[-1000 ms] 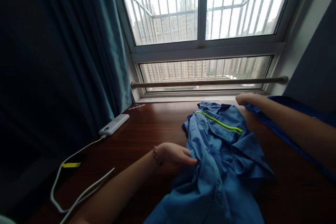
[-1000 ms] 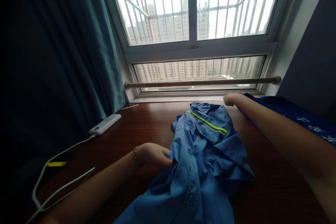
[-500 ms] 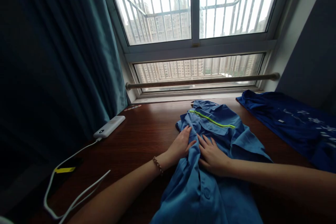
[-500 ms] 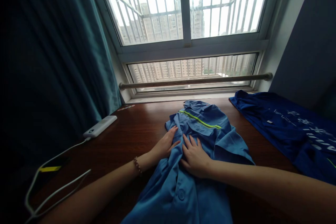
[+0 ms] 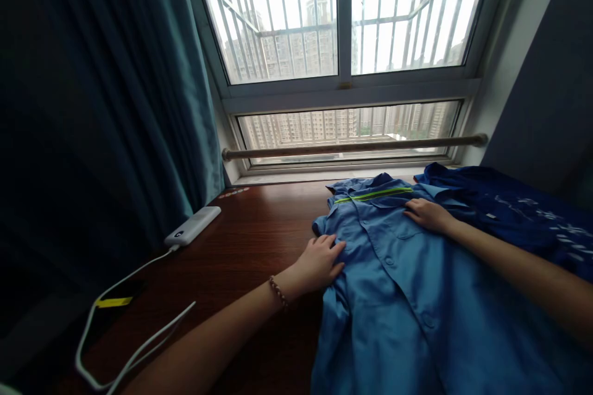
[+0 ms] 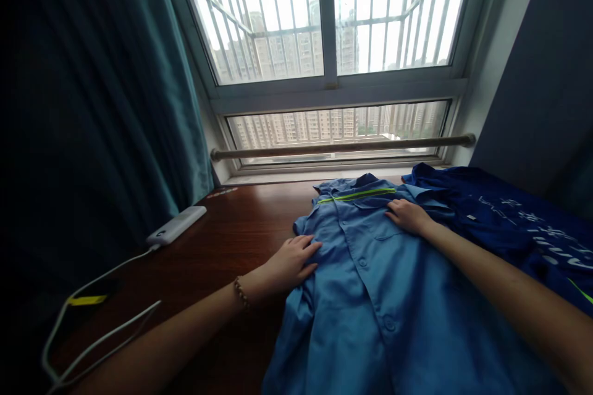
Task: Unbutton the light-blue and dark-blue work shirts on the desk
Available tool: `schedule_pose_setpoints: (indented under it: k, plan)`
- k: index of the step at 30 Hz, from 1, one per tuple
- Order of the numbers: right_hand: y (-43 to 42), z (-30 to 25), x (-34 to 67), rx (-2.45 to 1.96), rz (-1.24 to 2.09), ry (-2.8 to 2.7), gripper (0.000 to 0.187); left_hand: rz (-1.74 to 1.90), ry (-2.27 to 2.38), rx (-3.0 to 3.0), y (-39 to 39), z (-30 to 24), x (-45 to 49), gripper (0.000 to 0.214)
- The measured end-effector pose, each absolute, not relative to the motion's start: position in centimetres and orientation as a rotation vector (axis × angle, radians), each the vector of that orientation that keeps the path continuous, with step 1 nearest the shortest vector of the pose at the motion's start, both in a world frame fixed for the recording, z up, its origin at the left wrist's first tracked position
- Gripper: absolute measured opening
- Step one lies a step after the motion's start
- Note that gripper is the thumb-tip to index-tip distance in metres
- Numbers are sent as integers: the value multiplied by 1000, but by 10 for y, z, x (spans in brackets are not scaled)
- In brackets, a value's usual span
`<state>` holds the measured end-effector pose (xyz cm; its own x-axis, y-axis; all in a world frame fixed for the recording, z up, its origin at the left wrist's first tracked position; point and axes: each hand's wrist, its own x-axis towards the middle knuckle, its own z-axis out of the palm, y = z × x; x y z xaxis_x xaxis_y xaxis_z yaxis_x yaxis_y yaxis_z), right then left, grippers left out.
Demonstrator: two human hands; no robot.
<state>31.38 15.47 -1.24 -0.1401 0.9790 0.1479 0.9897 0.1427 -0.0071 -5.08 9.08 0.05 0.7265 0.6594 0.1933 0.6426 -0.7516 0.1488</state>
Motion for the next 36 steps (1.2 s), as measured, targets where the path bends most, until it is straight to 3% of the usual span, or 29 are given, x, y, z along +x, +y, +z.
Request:
schedule_pose_setpoints:
  k: [3, 6, 9, 14, 20, 22, 28, 36]
  plan:
    - [161, -3, 289, -2145, -339, -2111, 33, 675, 1084, 2696, 100, -1, -51, 37]
    - [167, 0, 244, -2030, -359, -2108, 33, 1017, 1387, 2413, 117, -10, -57, 32]
    - [174, -4, 199, -1905, -202, -2117, 32, 947, 1411, 2191, 132, -18, -62, 30]
    - [190, -16, 151, -2012, 135, -1958, 36, 766, 1397, 2289, 148, -15, -71, 7]
    - [200, -22, 130, -1887, 422, -2047, 14, 604, 1862, 2366, 170, 3, -100, 9]
    - [194, -26, 120, -1810, 499, -2057, 16, 690, 1845, 2370, 174, 7, -100, 10]
    - [173, -37, 99, -1545, 381, -1954, 17, 914, 1617, 2232, 207, 6, -46, 22]
    - [178, -37, 125, -1391, 358, -1981, 19, 1096, 1490, 1722, 268, -34, 9, 16]
